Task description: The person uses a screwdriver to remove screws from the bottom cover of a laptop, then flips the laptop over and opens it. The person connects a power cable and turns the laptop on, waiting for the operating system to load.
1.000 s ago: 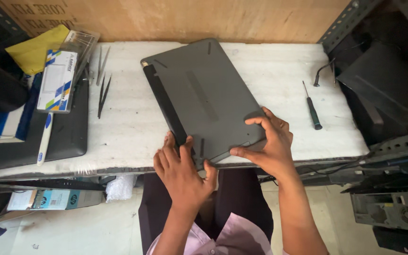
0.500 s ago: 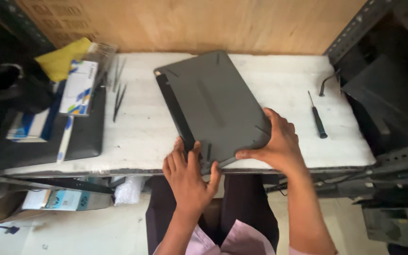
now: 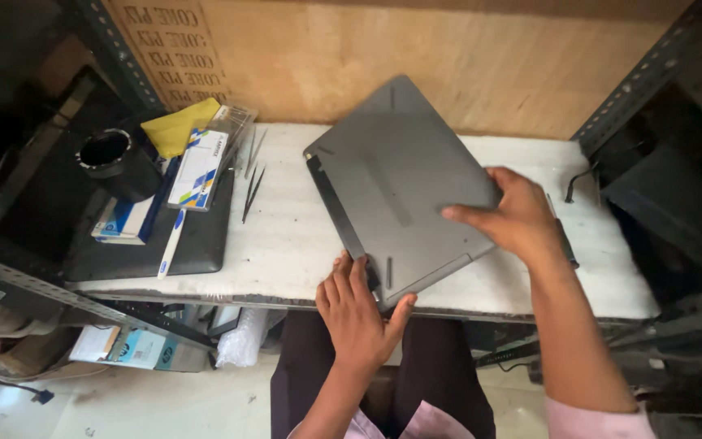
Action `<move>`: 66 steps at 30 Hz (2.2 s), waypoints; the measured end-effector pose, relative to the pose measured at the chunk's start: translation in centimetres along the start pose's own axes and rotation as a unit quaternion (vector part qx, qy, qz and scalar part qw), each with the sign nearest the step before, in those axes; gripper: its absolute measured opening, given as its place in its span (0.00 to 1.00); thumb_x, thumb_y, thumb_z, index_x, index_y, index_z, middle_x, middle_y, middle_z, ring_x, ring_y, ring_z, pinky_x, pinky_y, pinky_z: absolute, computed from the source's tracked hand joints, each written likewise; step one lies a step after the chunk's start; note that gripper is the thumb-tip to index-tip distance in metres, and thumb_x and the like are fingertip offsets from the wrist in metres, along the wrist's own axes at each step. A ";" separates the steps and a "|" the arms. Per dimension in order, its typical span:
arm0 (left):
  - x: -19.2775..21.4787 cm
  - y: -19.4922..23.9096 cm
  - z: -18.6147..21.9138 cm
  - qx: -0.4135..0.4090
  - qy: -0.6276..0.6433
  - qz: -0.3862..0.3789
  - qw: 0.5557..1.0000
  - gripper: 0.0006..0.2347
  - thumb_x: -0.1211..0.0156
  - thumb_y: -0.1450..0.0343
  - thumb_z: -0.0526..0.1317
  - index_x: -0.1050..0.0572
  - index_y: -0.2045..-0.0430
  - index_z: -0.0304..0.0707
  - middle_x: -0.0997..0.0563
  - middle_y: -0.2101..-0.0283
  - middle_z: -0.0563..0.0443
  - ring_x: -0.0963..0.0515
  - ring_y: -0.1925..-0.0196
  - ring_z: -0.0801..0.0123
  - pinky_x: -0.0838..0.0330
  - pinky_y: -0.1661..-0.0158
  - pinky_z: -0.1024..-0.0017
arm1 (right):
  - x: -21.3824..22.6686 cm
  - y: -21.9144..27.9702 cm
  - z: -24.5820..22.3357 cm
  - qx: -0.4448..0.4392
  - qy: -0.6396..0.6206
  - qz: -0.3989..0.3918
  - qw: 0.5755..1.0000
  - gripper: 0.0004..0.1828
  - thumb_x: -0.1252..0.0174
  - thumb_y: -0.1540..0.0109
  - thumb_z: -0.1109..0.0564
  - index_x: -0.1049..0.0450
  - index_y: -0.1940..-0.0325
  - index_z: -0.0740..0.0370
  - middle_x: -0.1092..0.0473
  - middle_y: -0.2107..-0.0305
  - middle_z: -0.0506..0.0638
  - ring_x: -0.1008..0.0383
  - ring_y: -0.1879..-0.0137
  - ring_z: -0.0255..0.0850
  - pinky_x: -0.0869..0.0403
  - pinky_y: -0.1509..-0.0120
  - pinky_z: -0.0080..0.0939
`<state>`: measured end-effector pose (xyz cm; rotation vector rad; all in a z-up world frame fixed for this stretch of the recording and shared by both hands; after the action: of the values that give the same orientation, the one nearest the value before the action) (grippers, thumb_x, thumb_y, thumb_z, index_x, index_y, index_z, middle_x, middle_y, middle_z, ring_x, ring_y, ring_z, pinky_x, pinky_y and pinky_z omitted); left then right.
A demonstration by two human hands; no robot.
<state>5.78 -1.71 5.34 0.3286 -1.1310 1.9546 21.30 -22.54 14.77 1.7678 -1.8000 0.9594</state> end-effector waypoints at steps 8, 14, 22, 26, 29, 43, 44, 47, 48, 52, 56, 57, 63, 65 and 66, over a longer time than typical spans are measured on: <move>0.1 0.3 -0.5 -0.032 -0.032 -0.015 0.999 0.34 0.44 0.30 0.59 0.33 0.42 0.22 0.29 0.37 0.30 0.33 0.33 0.42 0.47 0.37 0.49 | 4.5 -1.7 -13.2 0.269 0.261 0.056 0.925 0.42 0.20 0.59 0.42 0.22 0.44 0.56 0.21 0.62 0.55 0.22 0.56 0.52 0.26 0.53 0.51; -0.9 0.6 -1.1 -0.053 -0.059 -0.015 0.997 0.30 0.44 0.30 0.56 0.32 0.44 0.23 0.29 0.38 0.30 0.33 0.33 0.41 0.46 0.39 0.48 | 4.4 -1.1 -11.7 0.373 0.202 0.087 0.901 0.21 0.26 0.49 0.48 0.20 0.54 0.51 0.21 0.59 0.46 0.21 0.53 0.46 0.26 0.50 0.47; 1.0 0.6 -2.2 -0.049 -0.001 0.066 0.997 0.36 0.42 0.29 0.55 0.46 0.37 0.19 0.40 0.33 0.22 0.39 0.31 0.38 0.47 0.34 0.44 | 0.9 5.4 -2.9 0.343 0.263 0.136 0.891 0.23 0.39 0.45 0.63 0.19 0.47 0.46 0.21 0.54 0.37 0.29 0.58 0.37 0.37 0.54 0.44; 3.5 0.5 -5.4 0.062 -0.061 0.073 0.994 0.40 0.38 0.35 0.54 0.46 0.38 0.15 0.40 0.33 0.24 0.42 0.29 0.37 0.56 0.33 0.38 | -2.5 10.2 -0.2 0.373 0.281 0.139 0.873 0.24 0.41 0.44 0.62 0.22 0.44 0.48 0.25 0.45 0.36 0.27 0.46 0.39 0.37 0.55 0.42; 4.5 0.1 -6.6 0.098 -0.065 0.067 0.991 0.36 0.34 0.33 0.51 0.41 0.38 0.23 0.33 0.34 0.32 0.37 0.28 0.46 0.55 0.29 0.43 | -4.1 11.9 1.3 0.349 0.293 0.094 0.885 0.26 0.42 0.46 0.62 0.22 0.43 0.50 0.26 0.44 0.36 0.27 0.46 0.39 0.35 0.54 0.43; 6.3 -0.9 -7.8 0.056 -0.046 0.106 0.992 0.34 0.22 0.45 0.54 0.25 0.49 0.31 0.18 0.48 0.42 0.25 0.37 0.53 0.44 0.40 0.55 | -6.4 12.5 -4.2 0.430 0.158 0.092 0.884 0.14 0.29 0.47 0.45 0.18 0.62 0.51 0.24 0.56 0.38 0.30 0.50 0.41 0.36 0.46 0.48; 6.4 -0.8 -7.7 0.053 -0.046 0.110 0.991 0.34 0.22 0.45 0.54 0.25 0.49 0.31 0.18 0.48 0.42 0.25 0.37 0.53 0.44 0.40 0.54 | -7.0 12.4 -4.9 0.447 0.159 0.085 0.876 0.14 0.29 0.47 0.44 0.18 0.62 0.51 0.24 0.56 0.38 0.30 0.50 0.40 0.36 0.47 0.48; 6.4 -0.8 -7.9 0.066 -0.041 0.106 0.991 0.36 0.22 0.46 0.55 0.25 0.48 0.30 0.19 0.49 0.38 0.25 0.39 0.54 0.43 0.40 0.54 | -7.9 11.7 -6.1 0.457 0.148 0.049 0.875 0.12 0.29 0.48 0.45 0.18 0.65 0.49 0.23 0.59 0.35 0.29 0.53 0.35 0.37 0.46 0.50; 6.5 -1.0 -7.9 0.065 -0.039 0.117 0.990 0.36 0.22 0.46 0.55 0.25 0.48 0.31 0.19 0.49 0.38 0.25 0.39 0.54 0.43 0.40 0.55 | -7.8 11.5 -6.4 0.464 0.144 0.052 0.872 0.12 0.28 0.48 0.45 0.18 0.65 0.49 0.23 0.60 0.35 0.29 0.55 0.35 0.37 0.46 0.50; 6.6 -0.8 -8.1 0.078 -0.023 0.137 0.987 0.35 0.23 0.47 0.56 0.23 0.49 0.33 0.19 0.49 0.37 0.25 0.42 0.55 0.43 0.42 0.57 | -7.1 11.7 -6.9 0.495 0.157 0.067 0.852 0.10 0.29 0.46 0.46 0.18 0.64 0.49 0.23 0.63 0.35 0.28 0.59 0.34 0.38 0.48 0.49; 6.5 -1.2 -7.8 0.089 -0.040 0.140 0.985 0.33 0.23 0.45 0.55 0.23 0.50 0.34 0.19 0.51 0.41 0.25 0.40 0.55 0.43 0.42 0.57 | -6.4 13.1 -8.3 0.563 0.230 0.140 0.781 0.05 0.29 0.41 0.51 0.18 0.63 0.48 0.22 0.62 0.36 0.26 0.60 0.32 0.37 0.47 0.45; 6.5 -1.3 -7.6 0.082 -0.049 0.138 0.986 0.31 0.24 0.43 0.55 0.23 0.50 0.34 0.19 0.50 0.43 0.25 0.40 0.56 0.43 0.42 0.58 | -5.9 13.1 -8.7 0.568 0.231 0.167 0.772 0.04 0.29 0.40 0.51 0.19 0.63 0.46 0.22 0.62 0.35 0.26 0.61 0.32 0.37 0.47 0.45; 6.2 -1.5 -7.1 0.055 -0.081 0.129 0.987 0.25 0.30 0.37 0.53 0.22 0.51 0.36 0.19 0.47 0.50 0.26 0.38 0.57 0.45 0.40 0.60 | -1.9 8.1 -11.1 0.540 0.183 0.270 0.776 0.06 0.30 0.39 0.55 0.19 0.68 0.44 0.24 0.66 0.37 0.28 0.65 0.35 0.40 0.49 0.51; 6.1 -1.6 -7.1 0.055 -0.088 0.125 0.987 0.25 0.32 0.36 0.53 0.22 0.51 0.36 0.19 0.46 0.50 0.26 0.38 0.58 0.47 0.40 0.60 | -0.8 4.5 -12.0 0.512 0.164 0.278 0.796 0.09 0.33 0.36 0.57 0.17 0.68 0.41 0.25 0.67 0.38 0.27 0.62 0.37 0.41 0.46 0.50; 6.0 -1.5 -7.2 0.057 -0.087 0.123 0.987 0.25 0.32 0.36 0.53 0.22 0.51 0.37 0.19 0.46 0.51 0.26 0.38 0.58 0.47 0.40 0.60 | -0.4 2.5 -12.5 0.495 0.169 0.278 0.806 0.11 0.34 0.34 0.57 0.16 0.68 0.40 0.23 0.68 0.38 0.26 0.61 0.37 0.43 0.45 0.49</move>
<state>4.46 7.65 5.72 0.4449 -1.2197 2.2489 16.86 -13.31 22.31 1.3148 -1.6866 2.6347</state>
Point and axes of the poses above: each hand's wrist, its own y-axis away from the middle knuckle, its own x-axis out of the back of the hand, z = x × y, the point moved 8 cm from there along -y, towards the middle knuckle
